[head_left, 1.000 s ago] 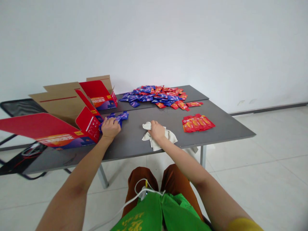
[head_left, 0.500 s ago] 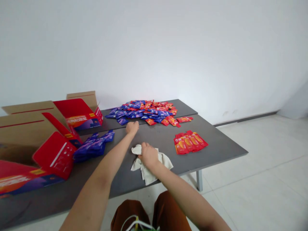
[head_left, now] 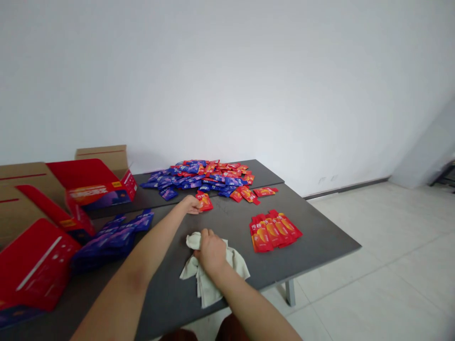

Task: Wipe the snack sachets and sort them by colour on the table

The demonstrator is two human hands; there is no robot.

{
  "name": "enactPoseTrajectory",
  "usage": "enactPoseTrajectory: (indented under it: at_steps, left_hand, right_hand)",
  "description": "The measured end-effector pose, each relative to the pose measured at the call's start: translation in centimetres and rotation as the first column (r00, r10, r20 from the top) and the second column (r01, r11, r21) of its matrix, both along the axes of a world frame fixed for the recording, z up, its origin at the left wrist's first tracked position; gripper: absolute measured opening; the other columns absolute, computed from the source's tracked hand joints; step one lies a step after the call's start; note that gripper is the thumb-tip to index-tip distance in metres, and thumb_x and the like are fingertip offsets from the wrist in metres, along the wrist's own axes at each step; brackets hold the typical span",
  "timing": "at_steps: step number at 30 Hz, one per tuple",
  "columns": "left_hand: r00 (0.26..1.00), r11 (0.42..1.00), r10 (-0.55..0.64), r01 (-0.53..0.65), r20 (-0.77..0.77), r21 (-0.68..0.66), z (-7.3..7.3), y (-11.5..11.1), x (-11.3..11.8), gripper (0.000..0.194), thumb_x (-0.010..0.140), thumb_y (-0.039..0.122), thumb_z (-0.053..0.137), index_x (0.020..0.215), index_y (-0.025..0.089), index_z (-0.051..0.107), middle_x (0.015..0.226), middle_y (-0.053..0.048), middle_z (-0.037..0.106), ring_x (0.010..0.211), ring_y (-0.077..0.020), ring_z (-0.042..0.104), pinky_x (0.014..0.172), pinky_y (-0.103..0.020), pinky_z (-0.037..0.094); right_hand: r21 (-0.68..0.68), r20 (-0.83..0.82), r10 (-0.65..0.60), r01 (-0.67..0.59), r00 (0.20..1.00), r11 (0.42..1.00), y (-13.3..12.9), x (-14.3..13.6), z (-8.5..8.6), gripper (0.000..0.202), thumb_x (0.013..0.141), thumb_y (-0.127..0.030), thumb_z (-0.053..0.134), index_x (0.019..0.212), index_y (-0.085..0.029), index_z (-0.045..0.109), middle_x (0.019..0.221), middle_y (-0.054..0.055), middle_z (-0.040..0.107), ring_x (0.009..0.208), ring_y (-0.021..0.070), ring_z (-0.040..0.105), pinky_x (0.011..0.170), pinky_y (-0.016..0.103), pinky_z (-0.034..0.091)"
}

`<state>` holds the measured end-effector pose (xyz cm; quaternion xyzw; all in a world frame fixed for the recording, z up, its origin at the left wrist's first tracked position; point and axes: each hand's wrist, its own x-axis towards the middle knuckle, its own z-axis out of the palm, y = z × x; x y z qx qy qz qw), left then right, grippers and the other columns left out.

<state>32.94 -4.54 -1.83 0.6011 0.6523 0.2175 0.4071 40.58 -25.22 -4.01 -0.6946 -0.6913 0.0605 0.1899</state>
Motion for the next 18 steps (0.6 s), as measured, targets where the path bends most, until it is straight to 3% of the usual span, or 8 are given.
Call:
enactPoseTrajectory:
  at_steps: [2,5,8,12,15,18]
  left_hand:
    - [0.999,0.995,-0.02,0.017,-0.031,-0.096,0.2,-2.0,-2.5,0.033,0.087,0.032,0.06,0.114,0.013,0.059,0.108,-0.009,0.062,0.093,-0.0194,0.061,0.078,-0.037,0.053]
    - [0.996,0.987,-0.086,0.081,-0.031,-0.139,0.3,-5.8,-6.4,0.032,0.07,0.02,0.071,0.102,0.014,0.066,0.07,-0.002,0.064,0.068,-0.0166,0.062,0.059,-0.027,0.051]
    - [0.97,0.965,-0.241,0.242,0.024,-0.1,0.4,-10.2,-10.1,0.058,0.058,0.019,0.072,0.116,0.022,0.065,0.053,0.006,0.057,0.052,-0.0128,0.056,0.049,-0.022,0.046]
    - [0.899,0.896,-0.438,0.436,0.006,0.086,0.0,-16.1,-13.1,0.084,0.061,0.022,0.071,0.14,0.018,0.044,0.059,0.005,0.061,0.054,-0.0117,0.056,0.054,-0.022,0.045]
    - [0.925,0.904,-0.368,0.379,-0.091,0.199,-0.4,-20.0,-13.9,0.079,0.069,0.023,0.067,0.142,0.015,0.038,0.078,-0.002,0.068,0.07,-0.0155,0.063,0.067,-0.026,0.049]
    - [0.939,0.848,-0.165,0.291,-0.302,0.442,-0.7,-23.6,-13.9,0.057,0.075,0.028,0.065,0.13,0.02,0.054,0.104,-0.007,0.068,0.097,-0.0213,0.062,0.087,-0.033,0.046]
  right_hand:
    - [0.014,0.009,0.009,-0.009,1.0,1.0,-0.1,0.1,-0.1,0.04,0.07,-0.032,0.073,0.102,-0.019,0.053,0.099,0.007,0.064,0.087,0.0224,0.065,0.071,0.031,0.049]
    - [0.028,0.033,0.03,-0.031,0.999,0.999,-0.3,0.2,-0.4,0.038,0.074,-0.033,0.069,0.105,-0.02,0.052,0.102,0.007,0.064,0.088,0.0215,0.065,0.072,0.03,0.048]
    - [0.016,0.04,0.041,-0.041,0.998,0.999,-0.6,0.5,0.0,0.037,0.076,-0.032,0.065,0.108,-0.02,0.051,0.103,0.008,0.064,0.088,0.0209,0.065,0.071,0.029,0.047]
    - [0.03,0.012,0.082,-0.083,0.997,0.996,-1.3,1.5,1.9,0.029,0.08,-0.037,0.061,0.104,-0.022,0.055,0.1,0.006,0.066,0.089,0.0207,0.064,0.071,0.027,0.045]
    - [0.115,-0.031,0.148,-0.143,0.989,0.983,-1.6,1.8,3.8,0.028,0.082,-0.037,0.058,0.106,-0.022,0.055,0.103,0.005,0.065,0.092,0.0204,0.062,0.073,0.026,0.043]
    - [0.202,-0.042,0.304,-0.29,0.952,0.935,-2.0,1.0,4.9,0.029,0.084,-0.034,0.055,0.11,-0.021,0.055,0.107,0.005,0.063,0.097,0.0195,0.057,0.08,0.027,0.042]
